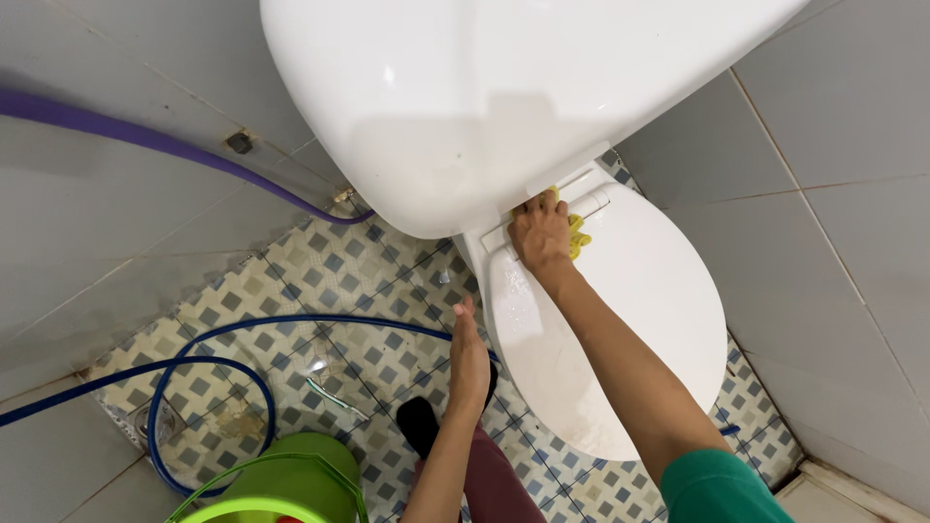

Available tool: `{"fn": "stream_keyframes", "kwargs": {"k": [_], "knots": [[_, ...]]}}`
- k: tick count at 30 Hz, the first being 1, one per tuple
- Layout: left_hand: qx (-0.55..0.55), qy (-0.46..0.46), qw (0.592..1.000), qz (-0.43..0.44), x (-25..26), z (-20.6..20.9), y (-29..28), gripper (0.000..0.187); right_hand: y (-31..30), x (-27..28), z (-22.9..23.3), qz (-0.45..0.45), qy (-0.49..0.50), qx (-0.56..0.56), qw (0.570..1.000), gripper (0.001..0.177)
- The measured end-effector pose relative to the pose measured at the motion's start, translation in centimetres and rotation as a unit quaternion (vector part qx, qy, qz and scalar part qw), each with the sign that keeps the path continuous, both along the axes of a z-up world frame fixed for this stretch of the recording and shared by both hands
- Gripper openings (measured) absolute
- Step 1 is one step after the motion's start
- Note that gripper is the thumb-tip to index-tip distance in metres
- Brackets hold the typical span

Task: The person uses a yellow cloth to wipe the toilet tank, seat, and lid in a bathroom. The person moves around the toilet to reach different surfaces and continues wiping until the end of the clip.

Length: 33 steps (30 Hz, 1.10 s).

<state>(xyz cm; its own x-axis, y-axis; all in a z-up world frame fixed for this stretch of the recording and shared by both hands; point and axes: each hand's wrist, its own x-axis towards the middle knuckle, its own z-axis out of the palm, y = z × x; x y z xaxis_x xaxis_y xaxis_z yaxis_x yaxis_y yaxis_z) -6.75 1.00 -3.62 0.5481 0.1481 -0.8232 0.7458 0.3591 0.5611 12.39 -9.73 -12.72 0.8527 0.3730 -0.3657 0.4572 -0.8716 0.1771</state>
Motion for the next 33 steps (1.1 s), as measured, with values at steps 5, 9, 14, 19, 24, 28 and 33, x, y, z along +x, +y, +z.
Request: {"fn": "stream_keyframes", "kwargs": {"k": [5,9,14,19,24,28,33], "knots": [[-0.008,0.019,1.000,0.003,-1.8,-2.2,-0.7,0.090,1.3,-1.8,-0.6,0.027,-0.022,0.041,0.999,0.045],[-0.009,0.038,0.999,-0.006,-2.9,-3.3,-0.7,0.090,1.9,-3.2,-0.7,0.044,-0.050,0.111,0.992,0.034],[-0.025,0.021,0.999,0.024,-4.0,-4.3,-0.4,0.091,2.7,-4.8,0.5,0.054,-0.051,0.168,0.983,0.025],[-0.005,0.040,0.999,0.032,-4.7,-5.4,-0.1,0.092,3.8,-5.8,1.1,0.078,-0.028,0.172,0.982,0.030],[-0.007,0.060,0.997,0.054,-5.5,-6.3,0.5,0.089,5.5,-11.5,-1.0,0.177,0.164,0.163,0.957,0.025],[0.054,0.035,0.991,0.118,-5.6,-5.1,1.4,0.083,5.2,-17.6,-3.1,-0.111,0.207,0.448,0.863,0.033],[0.045,-0.056,0.992,0.100,-4.2,-0.3,1.7,0.078,0.5,-16.3,-0.3,-0.498,0.347,0.628,0.487,0.037]]}}
